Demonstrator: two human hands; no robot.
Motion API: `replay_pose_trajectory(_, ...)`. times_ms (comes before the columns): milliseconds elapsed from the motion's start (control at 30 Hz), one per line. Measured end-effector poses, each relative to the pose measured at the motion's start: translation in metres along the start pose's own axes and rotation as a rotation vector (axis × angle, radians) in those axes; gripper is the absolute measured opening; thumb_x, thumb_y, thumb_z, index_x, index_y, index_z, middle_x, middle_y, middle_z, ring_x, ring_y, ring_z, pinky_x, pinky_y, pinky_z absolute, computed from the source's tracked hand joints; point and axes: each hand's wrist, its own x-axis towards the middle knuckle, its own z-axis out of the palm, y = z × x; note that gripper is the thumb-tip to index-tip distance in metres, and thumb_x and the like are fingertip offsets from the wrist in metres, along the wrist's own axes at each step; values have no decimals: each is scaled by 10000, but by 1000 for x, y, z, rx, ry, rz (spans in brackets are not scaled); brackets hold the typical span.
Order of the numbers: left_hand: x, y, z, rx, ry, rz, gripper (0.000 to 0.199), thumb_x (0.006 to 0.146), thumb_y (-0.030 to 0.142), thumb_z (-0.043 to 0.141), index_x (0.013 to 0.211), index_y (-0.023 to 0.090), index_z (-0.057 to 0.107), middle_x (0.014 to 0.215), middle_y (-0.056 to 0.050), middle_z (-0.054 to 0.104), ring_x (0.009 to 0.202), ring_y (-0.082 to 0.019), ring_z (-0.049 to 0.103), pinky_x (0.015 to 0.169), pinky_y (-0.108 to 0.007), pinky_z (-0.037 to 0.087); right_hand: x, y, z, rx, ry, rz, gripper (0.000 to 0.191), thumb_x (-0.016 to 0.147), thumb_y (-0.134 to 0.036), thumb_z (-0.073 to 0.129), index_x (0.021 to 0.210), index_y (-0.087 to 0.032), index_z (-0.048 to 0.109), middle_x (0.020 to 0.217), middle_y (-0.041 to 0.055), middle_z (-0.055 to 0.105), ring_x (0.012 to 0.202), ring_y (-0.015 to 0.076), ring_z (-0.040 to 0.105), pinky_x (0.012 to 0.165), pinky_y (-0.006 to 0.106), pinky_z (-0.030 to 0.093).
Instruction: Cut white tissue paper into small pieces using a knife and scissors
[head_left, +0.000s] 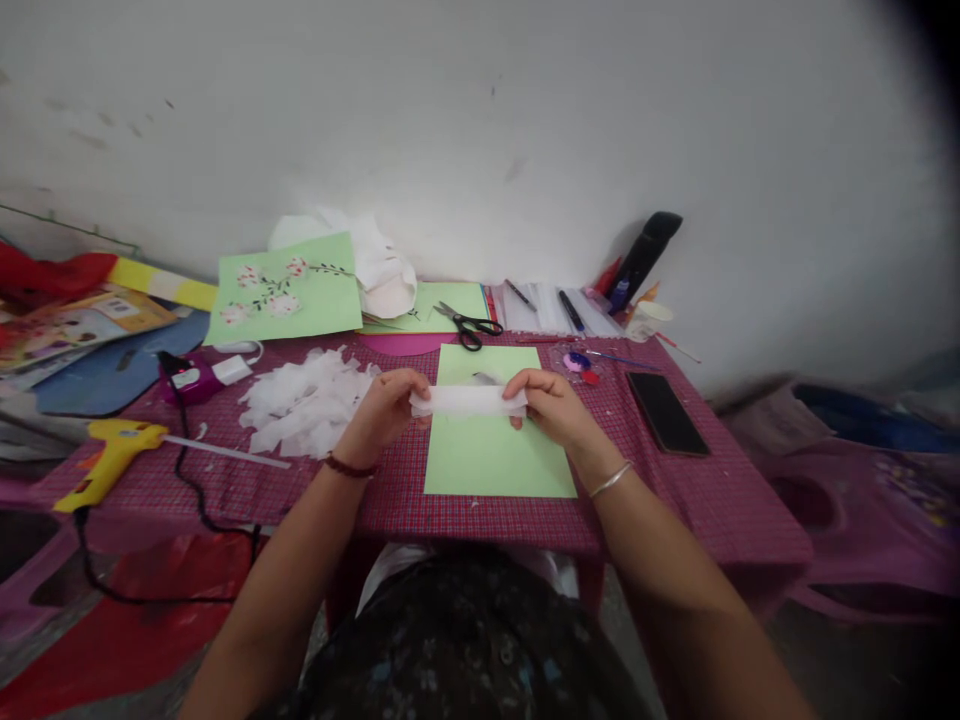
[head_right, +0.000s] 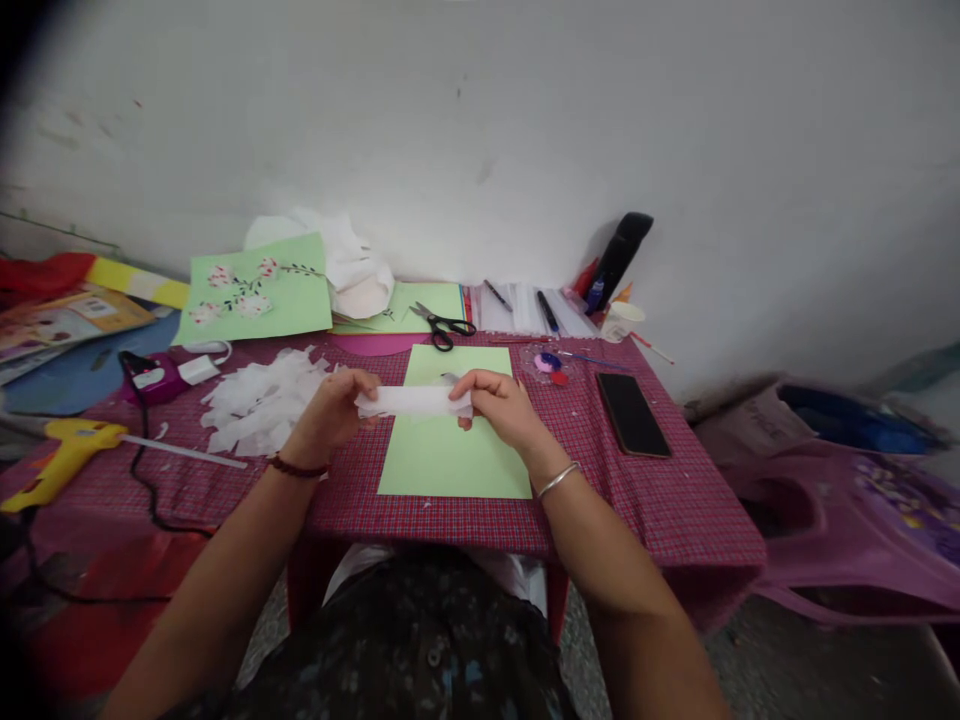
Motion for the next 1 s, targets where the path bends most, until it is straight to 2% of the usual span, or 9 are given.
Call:
replay_pose_trajectory(133,5,-7,0,97,60,-1,263,611,188,832,774,169,625,612,53,600,455,-68,542,434,-170,438,1,-3,-1,-99,-45,-13,306,871,-382,543,815,-136,715,599,27,661,537,131,614,551,252,466)
replay_pose_trajectory(200,8,-10,-1,115,92,3,440,587,124,825,982,192,646,613,76,604,499,-74,558,491,-169,463,3,-3,1,-221,0,-19,255,835,-391,615,773,-153,679,594,3,638,532,117,581,538,237,445)
replay_pose_trajectory(267,10,-14,-3,123,141,-33,529,571,97,815,1066,182,650,609,71,620,517,-86,575,514,-177,474,5,-1,4,-312,48,-28,164,775,-334,677,793,-173,652,602,-33,599,533,104,548,515,220,412)
replay_pose_trajectory(400,13,-19,-10,140,239,-188,231,573,94,812,766,96,685,604,-15,661,485,-82,572,472,-163,438,8,4,7,-419,94,-94,329,750,-236,664,1077,-209,654,618,-77,519,545,96,492,517,216,367)
replay_pose_trajectory(467,13,-20,-12,104,251,-224,189,594,112,815,626,105,629,566,-18,638,471,-81,567,467,-164,440,9,6,6,-447,113,-91,396,734,-204,662,1129,-207,644,630,-76,532,562,99,500,531,221,370)
replay_pose_trajectory(633,11,-17,-7,-131,236,-170,180,663,127,789,689,135,611,699,-19,688,643,-124,664,634,-235,573,11,9,13,-288,118,107,128,692,-226,683,789,-172,619,585,-41,609,519,102,559,514,224,432)
replay_pose_trajectory(767,10,-16,6,-308,278,-137,169,745,214,780,772,150,625,707,-4,696,629,-117,660,615,-230,579,12,18,29,-27,81,230,270,624,-321,765,690,-178,545,585,-13,655,438,88,545,455,225,463)
replay_pose_trajectory(900,6,-23,20,-425,257,-193,271,805,397,744,889,154,658,785,-15,706,680,-128,670,546,-213,557,12,26,43,51,131,193,323,627,-376,774,685,-182,523,577,-29,641,398,64,511,424,202,432)
replay_pose_trajectory(1000,4,-32,27,-335,233,-325,222,778,255,774,929,128,673,812,-28,703,664,-127,663,426,-179,483,13,30,45,-26,139,121,298,669,-384,735,685,-187,511,581,-37,624,394,64,494,419,201,400)
